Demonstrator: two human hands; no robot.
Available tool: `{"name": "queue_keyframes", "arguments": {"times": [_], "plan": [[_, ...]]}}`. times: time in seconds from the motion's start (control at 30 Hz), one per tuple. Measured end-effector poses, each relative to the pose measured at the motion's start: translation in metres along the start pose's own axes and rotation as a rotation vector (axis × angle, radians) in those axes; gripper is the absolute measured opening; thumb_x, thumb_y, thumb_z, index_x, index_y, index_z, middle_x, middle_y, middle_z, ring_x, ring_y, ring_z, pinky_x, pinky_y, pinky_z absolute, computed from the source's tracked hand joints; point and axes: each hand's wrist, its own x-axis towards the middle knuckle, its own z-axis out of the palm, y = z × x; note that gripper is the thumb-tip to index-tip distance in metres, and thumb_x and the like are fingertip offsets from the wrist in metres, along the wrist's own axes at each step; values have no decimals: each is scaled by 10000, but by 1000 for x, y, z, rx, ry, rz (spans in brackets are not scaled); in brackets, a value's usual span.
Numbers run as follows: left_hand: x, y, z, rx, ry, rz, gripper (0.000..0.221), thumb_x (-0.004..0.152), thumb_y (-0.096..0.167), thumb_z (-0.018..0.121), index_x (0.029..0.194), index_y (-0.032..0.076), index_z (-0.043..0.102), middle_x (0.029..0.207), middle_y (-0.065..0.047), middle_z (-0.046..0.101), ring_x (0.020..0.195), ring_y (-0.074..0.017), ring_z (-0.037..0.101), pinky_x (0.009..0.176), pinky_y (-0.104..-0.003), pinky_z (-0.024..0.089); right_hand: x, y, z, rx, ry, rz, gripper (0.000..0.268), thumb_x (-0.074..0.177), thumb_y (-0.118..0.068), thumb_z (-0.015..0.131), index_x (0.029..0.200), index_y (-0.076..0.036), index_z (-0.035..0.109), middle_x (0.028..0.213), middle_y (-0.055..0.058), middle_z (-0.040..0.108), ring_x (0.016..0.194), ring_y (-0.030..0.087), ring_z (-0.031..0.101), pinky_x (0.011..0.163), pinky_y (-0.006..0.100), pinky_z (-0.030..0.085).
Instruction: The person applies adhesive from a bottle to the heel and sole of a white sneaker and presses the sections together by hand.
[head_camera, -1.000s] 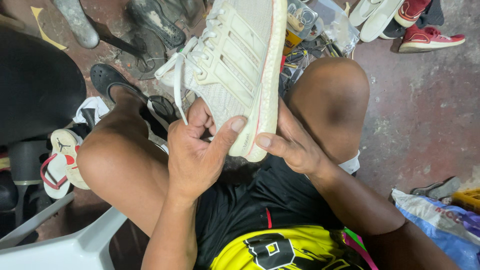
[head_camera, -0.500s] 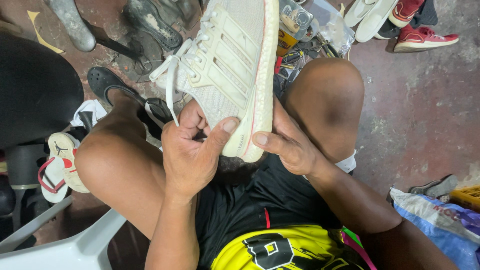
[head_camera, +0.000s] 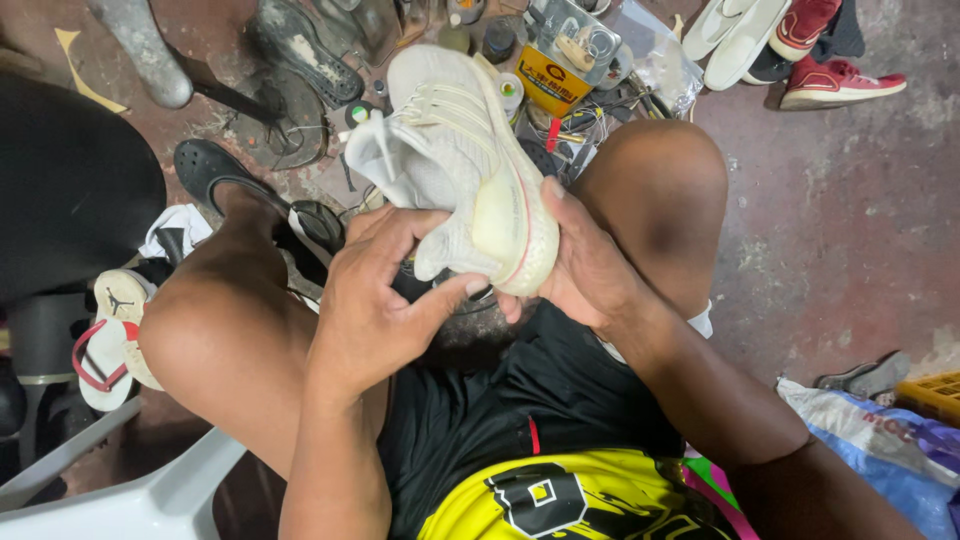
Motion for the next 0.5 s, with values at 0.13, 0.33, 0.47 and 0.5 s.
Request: {"name": "queue_keyframes", "arguments": {"times": [0.13, 0.33, 0.47, 0.5], "plan": [[-15, -13, 6, -279, 32, -418, 350, 855, 152, 874, 1121, 14, 692, 952, -69, 725, 879, -122, 615, 836, -289, 521, 0, -7, 11, -439, 116, -110, 938, 993, -750, 462, 1590, -36, 347, 1362, 193, 581, 1083, 298, 632, 856, 434, 526], [-16, -19, 10, -739, 155, -420, 319, 927, 70, 764, 1209, -1, 634, 1128, -22, 725, 1048, -79, 656, 971, -269, 521, -9, -19, 34, -1445, 142, -543, 1142, 794, -639, 784, 1614, -24, 279, 1592, 190, 407, 1502, 343, 440, 1212, 444, 424], [-16, -12, 12, -739, 172, -445, 296, 939, 68, 761, 1204, -5, 651, 1127, -41, 739, 1047, -92, 671, 978, -276, 526, -5, -15, 34, -1583, 177, -593, 1105, 791, -477, 863, 1612, -23, 280, 1559, 207, 462, 1468, 363, 471, 1234, 432, 399], [-14, -10, 13, -735, 171, -437, 302, 941, 74, 762, 1212, -2, 651, 1137, -42, 740, 1054, -89, 672, 982, -275, 526, -4, -14, 33, -1582, 170, -603, 1085, 812, -450, 858, 1619, -22, 273, 1549, 211, 470, 1454, 361, 480, 1226, 424, 401]]}}
